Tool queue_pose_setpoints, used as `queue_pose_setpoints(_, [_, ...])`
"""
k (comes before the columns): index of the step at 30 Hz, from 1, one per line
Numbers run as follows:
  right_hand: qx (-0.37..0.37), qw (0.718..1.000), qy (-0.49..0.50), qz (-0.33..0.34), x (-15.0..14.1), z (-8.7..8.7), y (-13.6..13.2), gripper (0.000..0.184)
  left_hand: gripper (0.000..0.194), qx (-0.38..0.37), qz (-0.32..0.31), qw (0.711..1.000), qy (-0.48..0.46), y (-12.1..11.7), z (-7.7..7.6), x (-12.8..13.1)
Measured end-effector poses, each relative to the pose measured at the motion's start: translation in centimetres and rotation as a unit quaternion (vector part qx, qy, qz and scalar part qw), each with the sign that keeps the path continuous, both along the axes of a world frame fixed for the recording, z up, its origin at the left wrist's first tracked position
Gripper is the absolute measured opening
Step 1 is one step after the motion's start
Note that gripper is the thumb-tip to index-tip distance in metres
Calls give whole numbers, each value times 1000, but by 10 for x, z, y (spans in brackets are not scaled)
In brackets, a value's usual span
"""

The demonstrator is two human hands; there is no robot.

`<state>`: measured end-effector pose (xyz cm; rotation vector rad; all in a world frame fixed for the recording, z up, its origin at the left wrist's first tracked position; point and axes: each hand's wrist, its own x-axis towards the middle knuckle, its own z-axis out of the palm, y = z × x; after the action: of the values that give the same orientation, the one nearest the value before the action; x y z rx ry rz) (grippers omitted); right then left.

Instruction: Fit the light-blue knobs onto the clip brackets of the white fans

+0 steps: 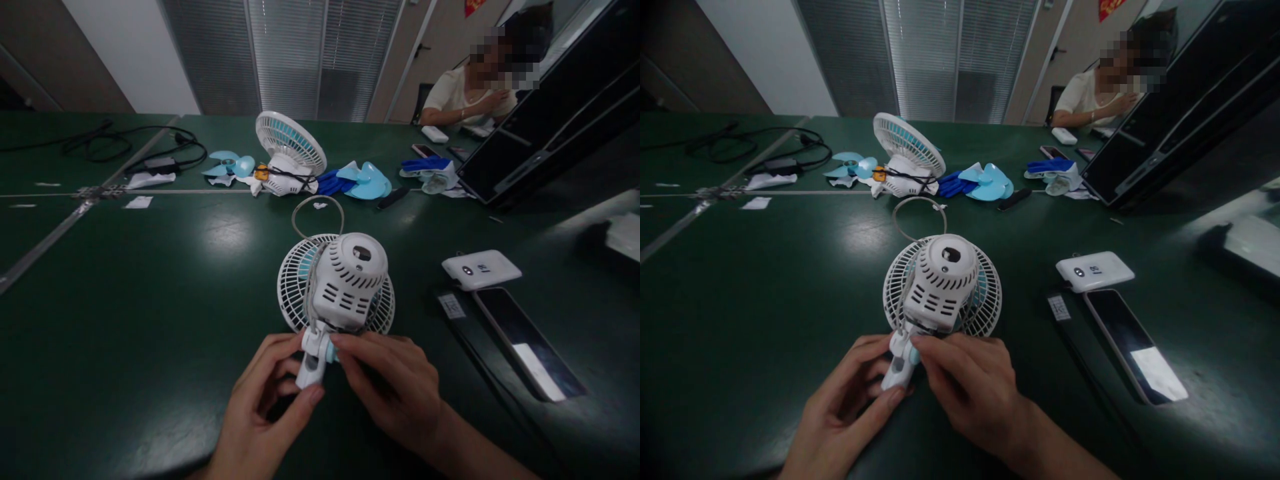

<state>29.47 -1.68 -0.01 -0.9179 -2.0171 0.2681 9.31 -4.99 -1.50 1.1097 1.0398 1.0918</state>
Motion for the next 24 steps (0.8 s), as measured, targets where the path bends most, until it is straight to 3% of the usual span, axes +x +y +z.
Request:
queue_pose_setpoints(6, [85,993,-44,72,14,5,5,38,34,-5,-1,1000,1,0,-3,-1])
queue_pose_setpoints(18, [-4,999,-9,53,8,-9,4,35,31,-7,2,1000,11,1,0,0])
queue_pose_setpoints(24, [42,998,-19,36,13,0,3,38,34,-11,8,1000,10,1,0,1])
